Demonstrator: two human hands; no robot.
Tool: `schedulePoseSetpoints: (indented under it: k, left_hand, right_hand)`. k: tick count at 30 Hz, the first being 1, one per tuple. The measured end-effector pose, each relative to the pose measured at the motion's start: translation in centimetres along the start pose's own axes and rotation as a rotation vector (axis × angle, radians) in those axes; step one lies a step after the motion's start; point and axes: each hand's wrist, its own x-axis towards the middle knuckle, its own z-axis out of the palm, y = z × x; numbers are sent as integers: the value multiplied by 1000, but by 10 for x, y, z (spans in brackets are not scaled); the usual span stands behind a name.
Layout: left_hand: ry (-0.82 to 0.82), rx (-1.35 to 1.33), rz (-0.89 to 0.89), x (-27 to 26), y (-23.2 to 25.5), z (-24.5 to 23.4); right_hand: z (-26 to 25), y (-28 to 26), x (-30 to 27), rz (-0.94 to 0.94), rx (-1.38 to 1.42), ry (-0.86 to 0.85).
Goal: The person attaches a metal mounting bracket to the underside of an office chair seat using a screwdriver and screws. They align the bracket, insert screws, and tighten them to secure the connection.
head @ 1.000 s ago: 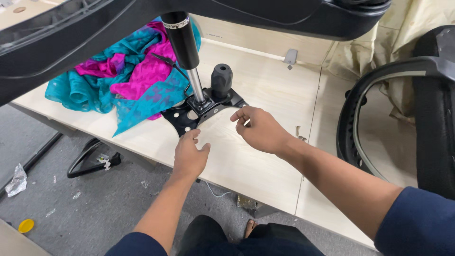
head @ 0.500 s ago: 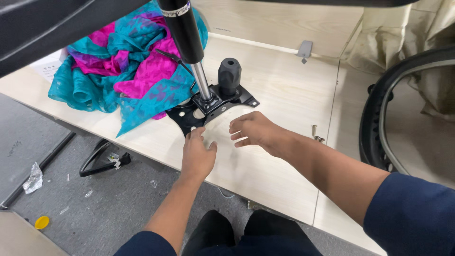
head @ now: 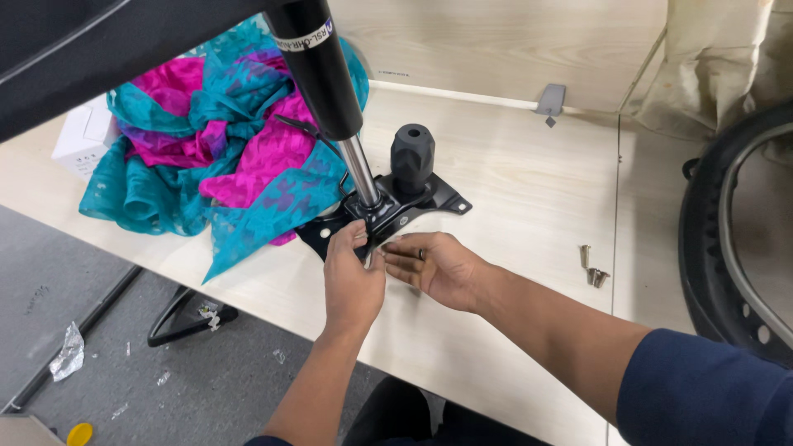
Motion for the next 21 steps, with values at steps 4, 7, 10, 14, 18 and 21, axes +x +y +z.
schedulePoseSetpoints:
  k: [4,7,10,14,18,21]
  left_hand:
    - [-10,-41,-17,27,-1,3]
    - [-12,-118,64,45,0,4]
    - [-46,-226,114,64,2,5]
    - [-165,-212,2,81,4,13]
    - [-129,-185,15,87,5,21]
    - [-89,-47,-6,89,9,22]
  right_hand:
    - [2,-14,10,26,42,98]
    - [2,-22,11,57,5,108]
    - [2,-27,8,62,-21,94]
    - [3,-31,6,70,-14,41]
    - [5,-33,5,91,-9,-24]
    - [7,-31,3,90,-46,10]
